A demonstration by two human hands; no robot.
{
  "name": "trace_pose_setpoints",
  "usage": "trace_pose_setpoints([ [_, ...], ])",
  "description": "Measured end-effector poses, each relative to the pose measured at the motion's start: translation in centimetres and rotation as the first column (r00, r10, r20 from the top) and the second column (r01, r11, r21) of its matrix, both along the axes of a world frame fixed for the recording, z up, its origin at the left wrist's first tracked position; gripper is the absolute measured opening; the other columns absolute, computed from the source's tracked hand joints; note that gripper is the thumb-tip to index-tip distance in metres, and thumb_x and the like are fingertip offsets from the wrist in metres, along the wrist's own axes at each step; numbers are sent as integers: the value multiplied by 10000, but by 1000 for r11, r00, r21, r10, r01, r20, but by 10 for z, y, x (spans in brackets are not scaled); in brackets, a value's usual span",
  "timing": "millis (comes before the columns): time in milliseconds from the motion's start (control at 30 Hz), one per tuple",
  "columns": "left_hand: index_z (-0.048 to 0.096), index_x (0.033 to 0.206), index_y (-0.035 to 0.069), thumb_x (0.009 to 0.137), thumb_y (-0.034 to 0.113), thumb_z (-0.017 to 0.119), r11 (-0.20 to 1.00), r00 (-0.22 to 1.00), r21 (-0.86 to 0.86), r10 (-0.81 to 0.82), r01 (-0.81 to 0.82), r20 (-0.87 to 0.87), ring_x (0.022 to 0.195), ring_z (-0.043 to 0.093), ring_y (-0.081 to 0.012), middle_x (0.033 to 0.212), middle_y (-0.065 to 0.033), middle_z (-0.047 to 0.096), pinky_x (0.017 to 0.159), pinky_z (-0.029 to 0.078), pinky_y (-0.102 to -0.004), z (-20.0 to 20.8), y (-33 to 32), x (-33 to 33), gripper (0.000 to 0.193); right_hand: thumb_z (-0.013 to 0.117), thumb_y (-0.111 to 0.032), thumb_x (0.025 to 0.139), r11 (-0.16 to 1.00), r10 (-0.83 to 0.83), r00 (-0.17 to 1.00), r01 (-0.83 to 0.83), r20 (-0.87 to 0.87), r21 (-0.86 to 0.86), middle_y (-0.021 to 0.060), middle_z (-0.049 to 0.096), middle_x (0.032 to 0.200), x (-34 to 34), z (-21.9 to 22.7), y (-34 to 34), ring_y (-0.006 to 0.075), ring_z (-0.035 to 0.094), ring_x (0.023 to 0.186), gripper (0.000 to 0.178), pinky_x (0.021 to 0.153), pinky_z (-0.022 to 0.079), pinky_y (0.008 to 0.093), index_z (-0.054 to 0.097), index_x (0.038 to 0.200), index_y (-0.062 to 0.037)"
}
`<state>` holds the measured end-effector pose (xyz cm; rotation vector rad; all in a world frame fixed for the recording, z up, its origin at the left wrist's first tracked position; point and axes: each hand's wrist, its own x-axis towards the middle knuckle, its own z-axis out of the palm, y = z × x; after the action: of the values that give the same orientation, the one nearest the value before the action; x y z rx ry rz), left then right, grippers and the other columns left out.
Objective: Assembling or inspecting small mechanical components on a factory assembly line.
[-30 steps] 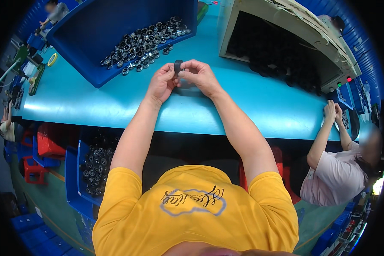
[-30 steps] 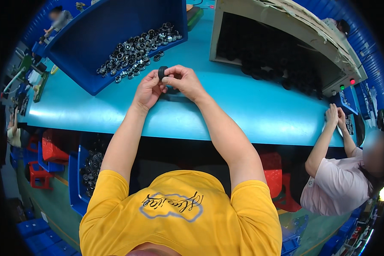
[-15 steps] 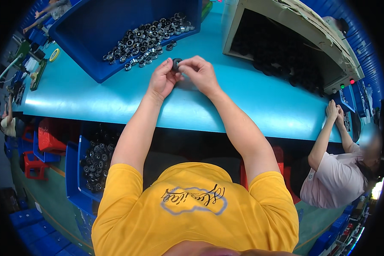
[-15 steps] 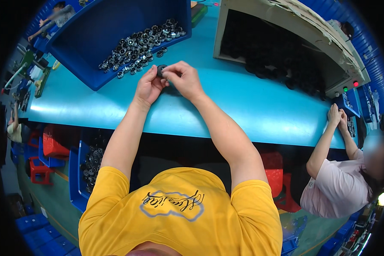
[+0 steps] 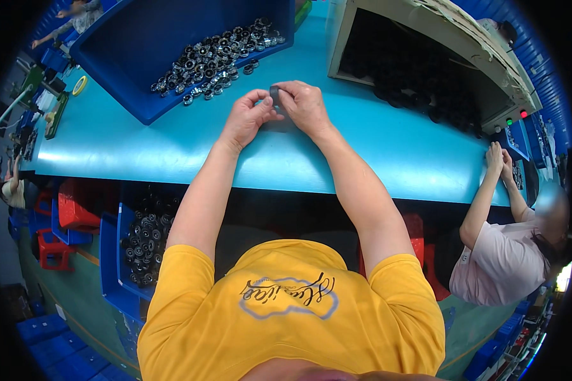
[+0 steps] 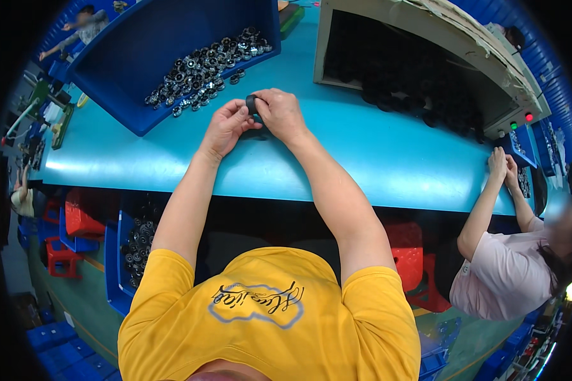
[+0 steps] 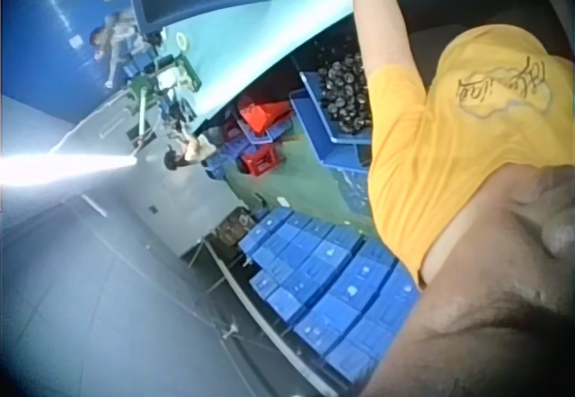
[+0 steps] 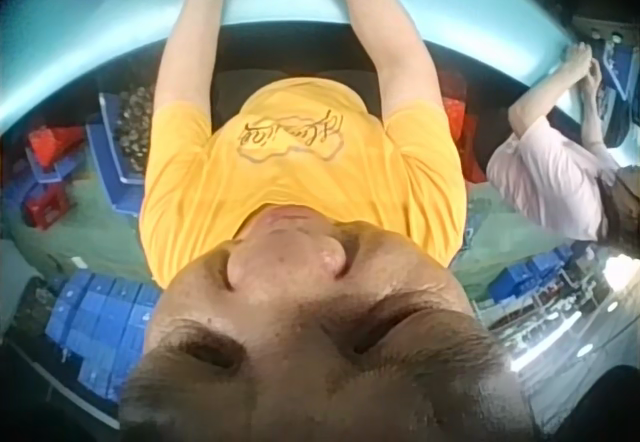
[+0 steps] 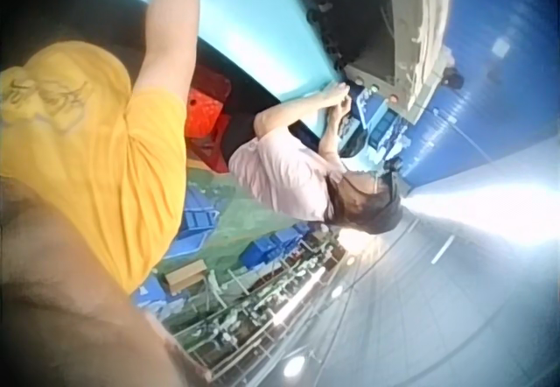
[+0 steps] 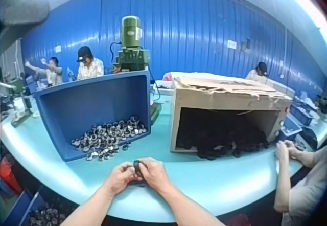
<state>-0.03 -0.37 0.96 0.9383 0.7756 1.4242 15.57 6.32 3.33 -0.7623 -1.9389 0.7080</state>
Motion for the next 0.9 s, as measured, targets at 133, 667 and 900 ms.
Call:
trace_pose_setpoints([
  [133,598,1095,1,991,173,611,993,954,42,119,-112,-274,860,666,-155,950,-62,662,859,579,-352,-7,1,2,201,621,-95,854,999,0,1000,0,-18,-41,178,699,845,1,-2,1,326,689,768,178,709,550,395,742,967,-31],
  [667,641,1057,9,1015,172,565,959,820,162,282,-232,-498,815,672,-161,976,-46,625,773,570,-317,-10,2,6,184,650,-106,901,765,113,973,-214,-199,-608,86,698,835,9,2,8,132,677,669,241,598,576,264,665,1111,11],
  [900,571,1154,22,1041,188,510,990,990,41,138,-138,-8,894,658,-150,994,-51,644,794,579,-347,-13,6,-7,210,783,-162,802,943,119,980,-162,-160,-292,66,669,913,10,2,6,121,625,674,259,595,543,277,736,1035,-59],
])
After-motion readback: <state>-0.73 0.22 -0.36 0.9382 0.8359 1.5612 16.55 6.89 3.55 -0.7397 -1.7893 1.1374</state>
